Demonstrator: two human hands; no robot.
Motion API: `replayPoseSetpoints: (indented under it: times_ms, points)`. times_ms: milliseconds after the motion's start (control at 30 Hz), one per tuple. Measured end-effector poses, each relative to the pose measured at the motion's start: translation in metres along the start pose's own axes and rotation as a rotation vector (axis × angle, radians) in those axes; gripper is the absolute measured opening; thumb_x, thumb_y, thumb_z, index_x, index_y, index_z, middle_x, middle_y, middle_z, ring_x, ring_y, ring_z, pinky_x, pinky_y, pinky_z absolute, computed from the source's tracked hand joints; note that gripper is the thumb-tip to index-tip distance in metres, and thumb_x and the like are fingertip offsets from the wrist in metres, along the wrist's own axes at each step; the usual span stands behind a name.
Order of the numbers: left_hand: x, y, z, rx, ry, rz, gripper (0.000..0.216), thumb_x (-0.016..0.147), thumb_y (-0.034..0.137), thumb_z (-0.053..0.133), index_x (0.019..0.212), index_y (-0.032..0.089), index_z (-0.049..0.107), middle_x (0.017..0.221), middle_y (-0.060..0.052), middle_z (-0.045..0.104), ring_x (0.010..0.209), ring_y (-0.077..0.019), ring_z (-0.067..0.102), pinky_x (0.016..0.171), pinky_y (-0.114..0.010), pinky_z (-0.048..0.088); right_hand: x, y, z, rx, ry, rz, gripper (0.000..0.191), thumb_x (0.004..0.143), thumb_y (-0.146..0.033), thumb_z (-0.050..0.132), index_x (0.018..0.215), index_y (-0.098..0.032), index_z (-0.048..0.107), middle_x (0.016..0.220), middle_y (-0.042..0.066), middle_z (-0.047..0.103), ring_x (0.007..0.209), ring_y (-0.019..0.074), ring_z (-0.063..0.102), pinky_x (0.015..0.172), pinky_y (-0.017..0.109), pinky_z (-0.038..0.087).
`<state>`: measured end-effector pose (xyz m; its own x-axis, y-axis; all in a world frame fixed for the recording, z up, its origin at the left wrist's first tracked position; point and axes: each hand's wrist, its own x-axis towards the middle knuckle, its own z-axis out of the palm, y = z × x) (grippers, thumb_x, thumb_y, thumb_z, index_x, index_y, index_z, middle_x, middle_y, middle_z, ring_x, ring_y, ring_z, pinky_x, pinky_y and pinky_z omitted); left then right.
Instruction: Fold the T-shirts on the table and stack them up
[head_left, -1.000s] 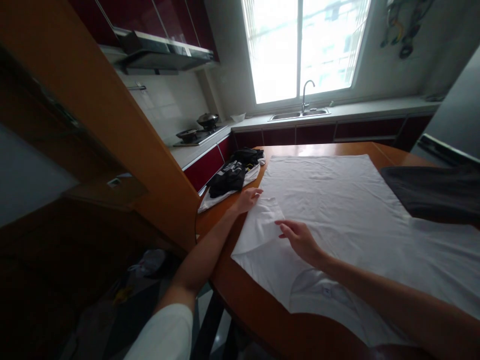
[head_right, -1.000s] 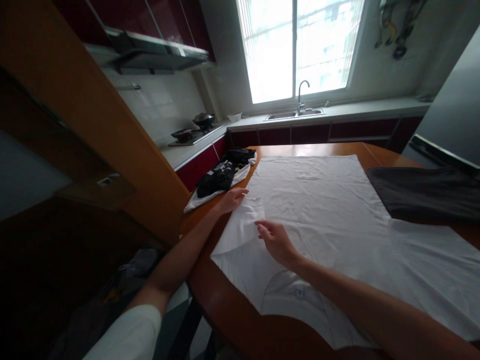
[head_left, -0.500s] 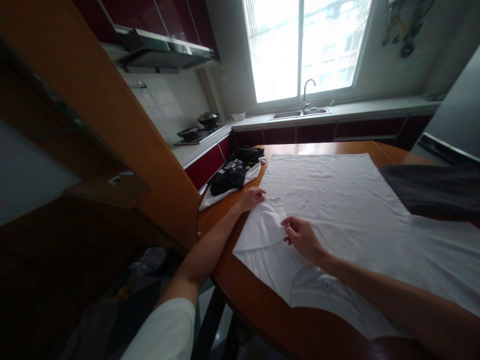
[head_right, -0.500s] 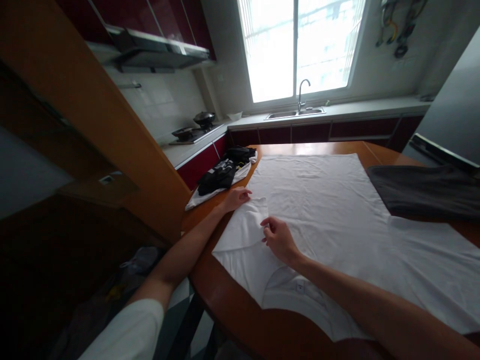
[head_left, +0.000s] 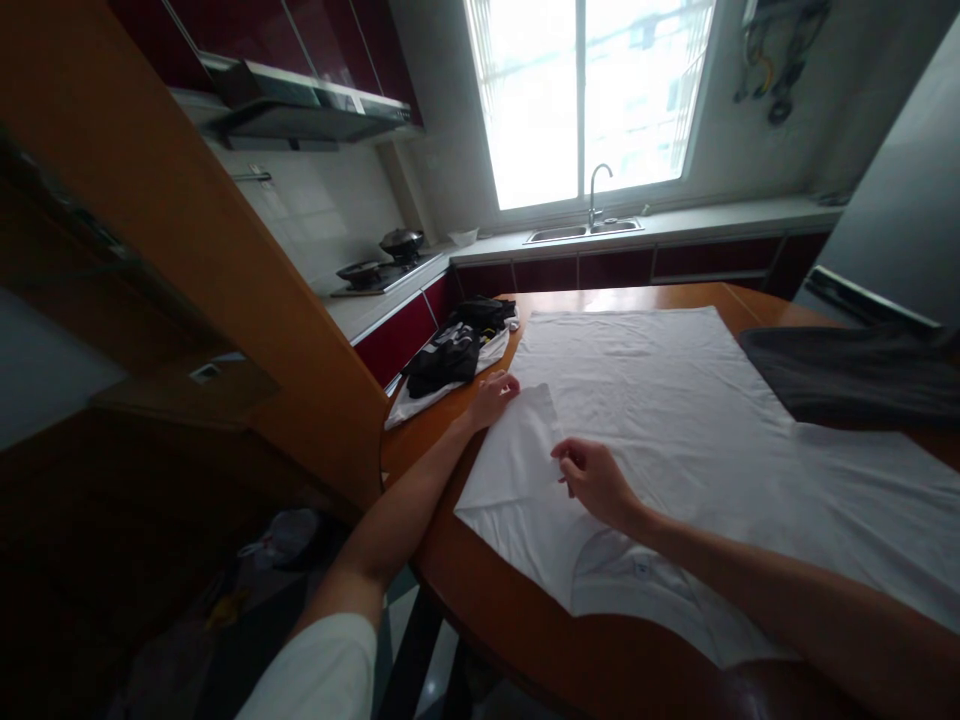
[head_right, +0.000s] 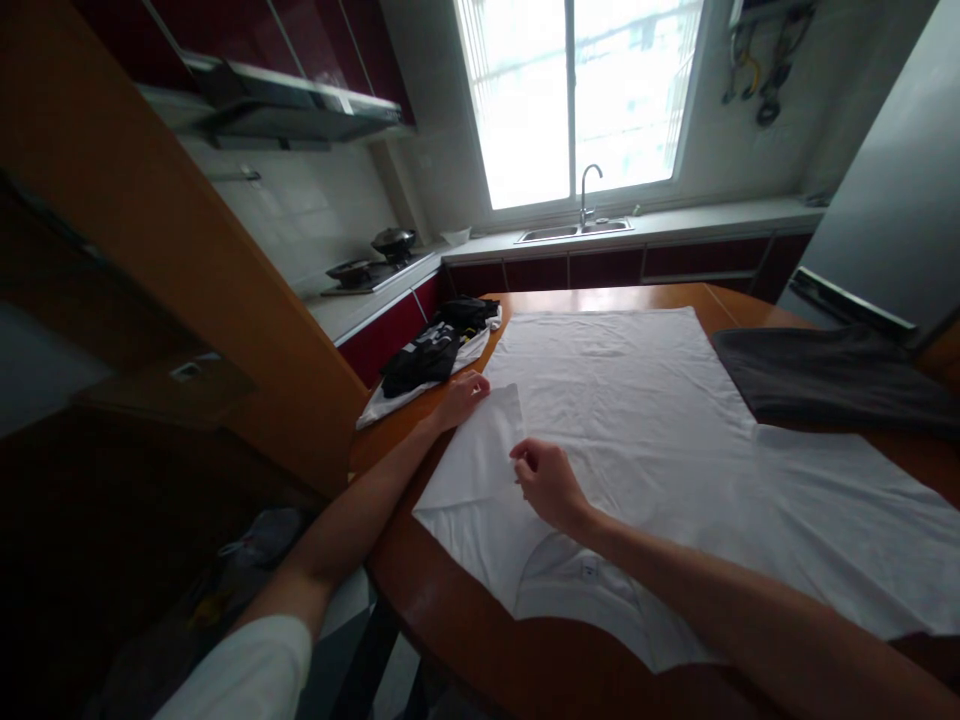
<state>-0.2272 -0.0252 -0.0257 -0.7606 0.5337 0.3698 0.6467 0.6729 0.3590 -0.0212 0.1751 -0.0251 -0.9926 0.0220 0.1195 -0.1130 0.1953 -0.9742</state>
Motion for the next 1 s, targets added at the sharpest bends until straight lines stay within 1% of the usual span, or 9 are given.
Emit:
replayPoseSetpoints:
  times_ms: [200,300,400,533,633,700,800,900,1000]
  points:
    - [-0.002,0.011,-0.005,0.095,0.005,0.049,0.016,0.094,0.027,0.060,0.102,0.020,0.071,0.108,-0.008,0.067,0.110,-0.0262,0.060,0.101,-0.042,0.042,-0.006,-0.004,-0.005,-0.387,-0.072,-0.004,0.020,0.082,-0.018,0.054,0.082,-0.020,0.074,0.058,0.000,0.065,0.053,0.0147,0.061,0.054,0.024,0.039]
    - [-0.005,0.020,-0.005,0.039,-0.002,0.160,0.022,0.098,0.025,0.052,0.104,0.019,0.072,0.111,-0.009,0.068,0.109,-0.0239,0.062,0.103,-0.039,0.044,-0.010,-0.013,-0.009,-0.649,-0.015,-0.084,0.020,0.089,-0.025,0.055,0.090,-0.024,0.075,0.066,0.002,0.069,0.061,0.0175,0.064,0.060,0.026,0.040]
    - [-0.011,0.030,0.005,-0.028,-0.082,0.226,0.030,0.100,0.024,0.049,0.122,0.018,0.068,0.128,-0.012,0.066,0.123,-0.0238,0.059,0.110,-0.039,0.043,-0.013,-0.020,-0.010,-0.736,-0.013,-0.214,0.021,0.093,-0.022,0.052,0.092,-0.024,0.073,0.075,0.003,0.071,0.068,0.0183,0.065,0.066,0.028,0.045]
    - [-0.018,0.036,0.022,0.012,-0.242,0.165,0.047,0.100,0.030,0.051,0.144,0.014,0.053,0.153,-0.017,0.048,0.145,-0.0303,0.041,0.120,-0.050,0.032,-0.015,-0.014,-0.006,-0.739,-0.131,-0.513,0.026,0.095,-0.018,0.051,0.112,-0.020,0.070,0.112,0.011,0.071,0.106,0.0240,0.064,0.094,0.035,0.049]
    - [-0.018,0.036,0.026,0.015,-0.240,0.153,0.050,0.100,0.027,0.048,0.148,0.014,0.047,0.153,-0.016,0.048,0.145,-0.0285,0.041,0.121,-0.051,0.030,-0.018,-0.004,-0.002,-0.788,-0.253,-0.584,0.039,0.098,-0.026,0.053,0.134,-0.014,0.061,0.140,0.017,0.059,0.133,0.0296,0.050,0.113,0.046,0.039]
    - [-0.015,0.035,0.026,-0.017,-0.195,0.188,0.046,0.099,0.019,0.046,0.144,0.017,0.053,0.146,-0.013,0.057,0.138,-0.0240,0.050,0.118,-0.045,0.036,-0.019,0.000,-0.001,-0.821,-0.313,-0.569,0.047,0.100,-0.032,0.051,0.142,-0.011,0.054,0.151,0.020,0.050,0.143,0.0315,0.041,0.118,0.051,0.032]
    - [-0.009,0.033,0.025,-0.067,-0.141,0.221,0.035,0.092,0.010,0.050,0.118,0.020,0.071,0.131,-0.009,0.068,0.123,-0.0223,0.061,0.110,-0.040,0.046,-0.021,-0.001,-0.001,-0.841,-0.345,-0.569,0.052,0.103,-0.038,0.046,0.147,-0.012,0.050,0.158,0.020,0.040,0.150,0.0313,0.032,0.122,0.054,0.026]
    - [-0.004,0.032,0.025,-0.144,-0.086,0.217,0.024,0.088,0.009,0.057,0.097,0.021,0.077,0.114,-0.008,0.074,0.109,-0.0221,0.067,0.102,-0.039,0.051,-0.021,-0.004,-0.001,-0.831,-0.342,-0.594,0.051,0.104,-0.041,0.043,0.146,-0.012,0.051,0.159,0.020,0.040,0.151,0.0303,0.030,0.122,0.053,0.026]
    - [-0.002,0.031,0.023,-0.263,-0.009,0.231,0.022,0.091,0.014,0.056,0.090,0.019,0.078,0.100,-0.008,0.074,0.095,-0.0190,0.069,0.092,-0.034,0.055,-0.021,-0.005,-0.001,-0.825,-0.339,-0.597,0.050,0.104,-0.040,0.042,0.144,-0.012,0.053,0.157,0.019,0.043,0.149,0.0308,0.033,0.121,0.052,0.029]
